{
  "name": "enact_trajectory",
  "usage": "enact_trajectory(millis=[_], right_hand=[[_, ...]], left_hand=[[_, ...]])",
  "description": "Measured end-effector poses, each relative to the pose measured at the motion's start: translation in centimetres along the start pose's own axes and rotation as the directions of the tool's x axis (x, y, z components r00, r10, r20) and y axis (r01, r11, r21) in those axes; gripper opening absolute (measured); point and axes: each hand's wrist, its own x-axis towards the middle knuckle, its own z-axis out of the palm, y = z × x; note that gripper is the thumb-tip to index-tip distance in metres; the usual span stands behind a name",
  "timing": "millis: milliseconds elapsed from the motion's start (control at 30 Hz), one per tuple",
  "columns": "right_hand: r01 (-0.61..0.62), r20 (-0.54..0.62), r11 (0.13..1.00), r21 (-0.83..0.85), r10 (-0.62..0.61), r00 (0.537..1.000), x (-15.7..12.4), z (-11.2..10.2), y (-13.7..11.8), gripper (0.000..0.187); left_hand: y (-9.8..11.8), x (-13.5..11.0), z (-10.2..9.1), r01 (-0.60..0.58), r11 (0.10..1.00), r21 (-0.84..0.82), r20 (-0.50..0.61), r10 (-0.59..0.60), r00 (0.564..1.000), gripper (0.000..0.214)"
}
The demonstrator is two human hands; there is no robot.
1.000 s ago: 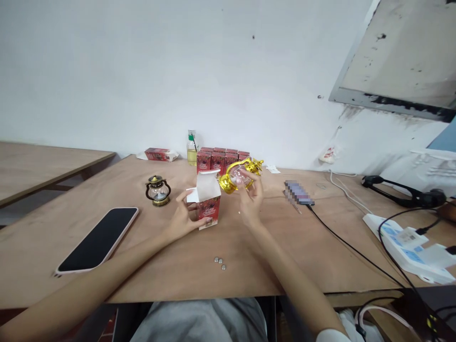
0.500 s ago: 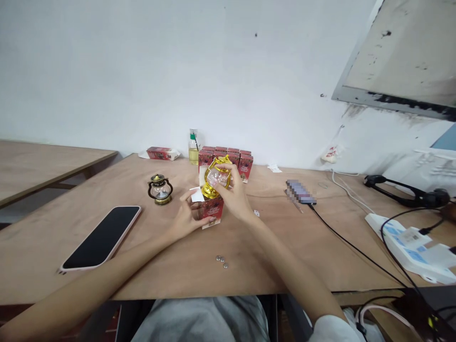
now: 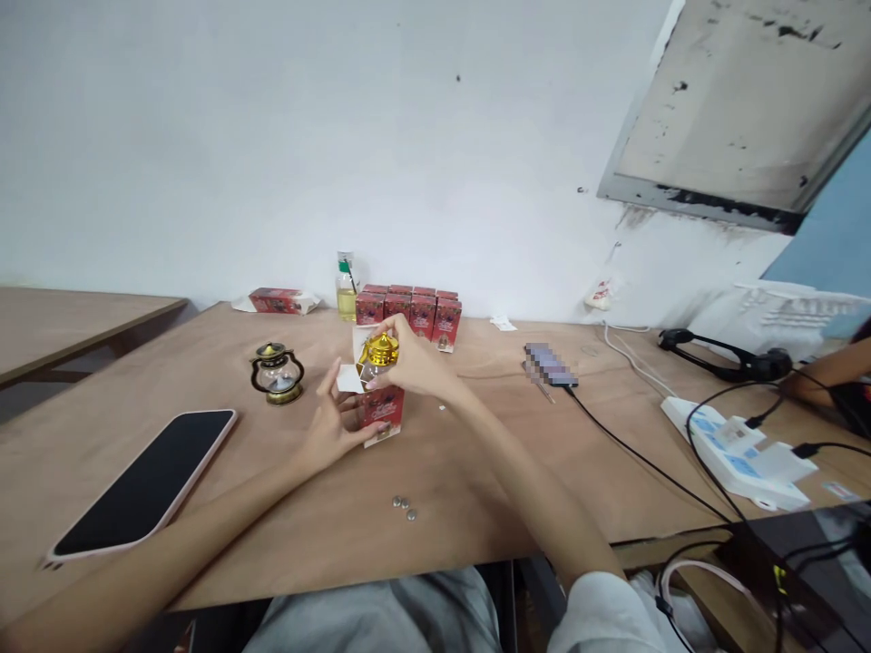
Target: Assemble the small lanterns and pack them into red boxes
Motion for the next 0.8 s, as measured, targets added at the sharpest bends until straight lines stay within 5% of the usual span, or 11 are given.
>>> enact_trajectory(millis=[200,467,567,667,733,800], right_hand=[[0.095,0.172,0.899,-0.428,-0.023,0.985,1.3,-0.4,-1.6,0.028],[0.248,0.370,0.914,-0.322,-0.119,0.921,1.2,-0.9,-1.1,0.011],[0.223,0.235,0.970,-0.095,-0.195,0.952,0.9,-1.4,0.0,0.024],[0.237,-0.061,0.959,0.157,-0.230,0.971,0.9,-1.3,2.1,0.023],[0.210,-0.200,0.933,0.293,-0.155,0.968,1.1,-0.9,3.7,0.019],[0.113,-0.205,0.902,0.417,-0.027,0.978,1.3,-0.2,5.0,0.044]], left_hand=[[-0.2,0.2,-0.2,-0.018,0.999,0.039,0.029,0.017,0.999,0.112],[-0.6,0.3,-0.6,-0.056,0.985,0.166,0.082,0.042,0.996,0.093],[-0.1,0.4,-0.7,-0.055,0.986,0.160,0.085,0.042,0.995,0.088],[0.4,0.6,-0.8,-0.064,0.988,0.139,0.075,0.054,0.996,0.085],[0.6,0.8,-1.0,-0.069,0.990,0.122,0.080,0.060,0.995,0.082],[0.7,1.0,-1.2,-0.068,0.992,0.107,0.096,0.058,0.994,0.079]])
